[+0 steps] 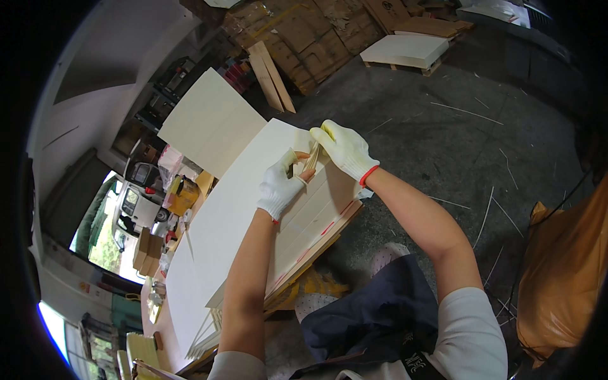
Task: The person repeatedly picks up stacks of white rectangular panels and places them onto a growing pile on a table. The person wears white gloves and handles the panels by hand, stacking them one batch at a time.
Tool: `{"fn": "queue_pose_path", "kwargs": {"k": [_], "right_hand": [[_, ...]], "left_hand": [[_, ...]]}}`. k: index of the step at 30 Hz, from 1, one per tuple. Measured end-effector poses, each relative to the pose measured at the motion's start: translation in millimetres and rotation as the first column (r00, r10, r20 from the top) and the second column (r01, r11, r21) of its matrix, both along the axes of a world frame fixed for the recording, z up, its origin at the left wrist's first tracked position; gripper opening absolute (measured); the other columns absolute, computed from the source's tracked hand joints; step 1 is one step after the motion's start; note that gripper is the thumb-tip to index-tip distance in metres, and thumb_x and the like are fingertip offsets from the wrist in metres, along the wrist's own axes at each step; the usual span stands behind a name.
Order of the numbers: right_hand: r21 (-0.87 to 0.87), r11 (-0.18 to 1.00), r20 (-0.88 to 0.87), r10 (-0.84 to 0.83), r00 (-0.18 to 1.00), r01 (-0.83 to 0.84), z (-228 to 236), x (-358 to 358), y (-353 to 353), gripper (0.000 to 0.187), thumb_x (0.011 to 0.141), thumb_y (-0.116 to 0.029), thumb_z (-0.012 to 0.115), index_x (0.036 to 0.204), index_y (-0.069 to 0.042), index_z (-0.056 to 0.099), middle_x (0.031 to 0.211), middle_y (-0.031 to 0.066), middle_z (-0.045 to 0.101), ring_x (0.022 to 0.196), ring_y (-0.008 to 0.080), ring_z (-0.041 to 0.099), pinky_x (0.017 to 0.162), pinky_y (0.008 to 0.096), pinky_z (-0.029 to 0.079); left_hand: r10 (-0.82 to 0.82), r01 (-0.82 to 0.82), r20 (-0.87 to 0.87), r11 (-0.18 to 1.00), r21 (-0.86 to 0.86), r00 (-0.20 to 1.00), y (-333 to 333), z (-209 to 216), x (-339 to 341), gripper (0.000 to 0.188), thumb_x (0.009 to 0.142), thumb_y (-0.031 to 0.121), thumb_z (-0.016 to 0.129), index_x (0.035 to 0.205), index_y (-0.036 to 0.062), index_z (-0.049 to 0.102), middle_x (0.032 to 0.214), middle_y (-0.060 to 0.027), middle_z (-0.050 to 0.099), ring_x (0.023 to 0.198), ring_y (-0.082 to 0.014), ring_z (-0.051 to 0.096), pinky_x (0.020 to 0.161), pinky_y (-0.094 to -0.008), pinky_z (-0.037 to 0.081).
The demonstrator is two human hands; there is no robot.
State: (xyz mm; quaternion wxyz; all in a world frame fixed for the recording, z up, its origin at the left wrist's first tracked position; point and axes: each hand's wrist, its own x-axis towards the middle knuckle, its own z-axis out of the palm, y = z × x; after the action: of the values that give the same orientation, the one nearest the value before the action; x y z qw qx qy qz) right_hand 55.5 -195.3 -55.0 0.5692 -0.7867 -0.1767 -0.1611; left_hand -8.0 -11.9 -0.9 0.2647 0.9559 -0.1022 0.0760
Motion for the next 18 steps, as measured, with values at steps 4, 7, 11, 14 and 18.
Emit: {"fn": "queue_pose_path", "kwargs": {"k": [4,7,11,14,18], "right_hand": [[-0.005,1.0,0.001,-0.008,1.0,0.008,0.6,-0.5,0.6,0.049,0.104,-0.053,0.046,0.094,-0.006,0.059,0.08,0.0154,0.063,0.076,0.0332,0.062,0.072,0.0423,0.046],[-0.007,1.0,-0.012,-0.016,1.0,0.016,-0.3,0.2,0.1,0.049,0.103,-0.054,0.046,0.094,-0.007,0.059,0.08,0.0151,0.063,0.077,0.0331,0.063,0.072,0.0423,0.046],[0.009,1.0,-0.028,-0.008,1.0,0.008,0.7,-0.7,0.3,0.05,0.103,-0.054,0.046,0.095,-0.007,0.059,0.081,0.0147,0.064,0.077,0.0329,0.063,0.073,0.0419,0.047],[0.022,1.0,-0.027,0.01,1.0,-0.01,2.5,-2.7,0.4,0.05,0.102,-0.055,0.047,0.096,-0.007,0.06,0.083,0.0152,0.064,0.079,0.0327,0.063,0.074,0.0416,0.047],[0.054,0.999,0.004,0.001,1.0,-0.001,0.6,4.3,-5.3,0.054,0.099,-0.058,0.051,0.093,-0.006,0.061,0.082,0.0161,0.065,0.079,0.0331,0.064,0.074,0.042,0.048]], "left_hand": [[0.003,-0.004,0.044,1.0,0.011,0.999,4.0,-3.4,3.3,0.039,0.086,0.026,0.08,0.122,0.0143,0.069,0.103,-0.0132,0.07,0.097,-0.024,0.067,0.087,-0.0352,0.052],[0.007,-0.006,0.025,1.0,-0.01,1.0,2.1,-0.9,2.1,0.039,0.087,0.026,0.08,0.122,0.0145,0.069,0.102,-0.0132,0.07,0.098,-0.024,0.067,0.088,-0.0352,0.052],[0.015,-0.017,-0.023,0.996,-0.085,1.0,1.2,0.7,1.3,0.038,0.087,0.026,0.079,0.122,0.0146,0.07,0.102,-0.013,0.071,0.095,-0.0242,0.067,0.086,-0.0349,0.053],[0.041,-0.054,-0.108,0.99,-0.127,0.993,3.2,0.4,3.1,0.038,0.088,0.026,0.078,0.123,0.0152,0.07,0.099,-0.0129,0.071,0.089,-0.0238,0.068,0.084,-0.0345,0.054],[-0.042,0.022,0.146,0.991,0.131,0.988,-1.9,-3.0,-3.7,0.043,0.089,0.022,0.07,0.131,0.0217,0.065,0.103,-0.0156,0.072,0.09,-0.0317,0.07,0.085,-0.0387,0.055]]}}
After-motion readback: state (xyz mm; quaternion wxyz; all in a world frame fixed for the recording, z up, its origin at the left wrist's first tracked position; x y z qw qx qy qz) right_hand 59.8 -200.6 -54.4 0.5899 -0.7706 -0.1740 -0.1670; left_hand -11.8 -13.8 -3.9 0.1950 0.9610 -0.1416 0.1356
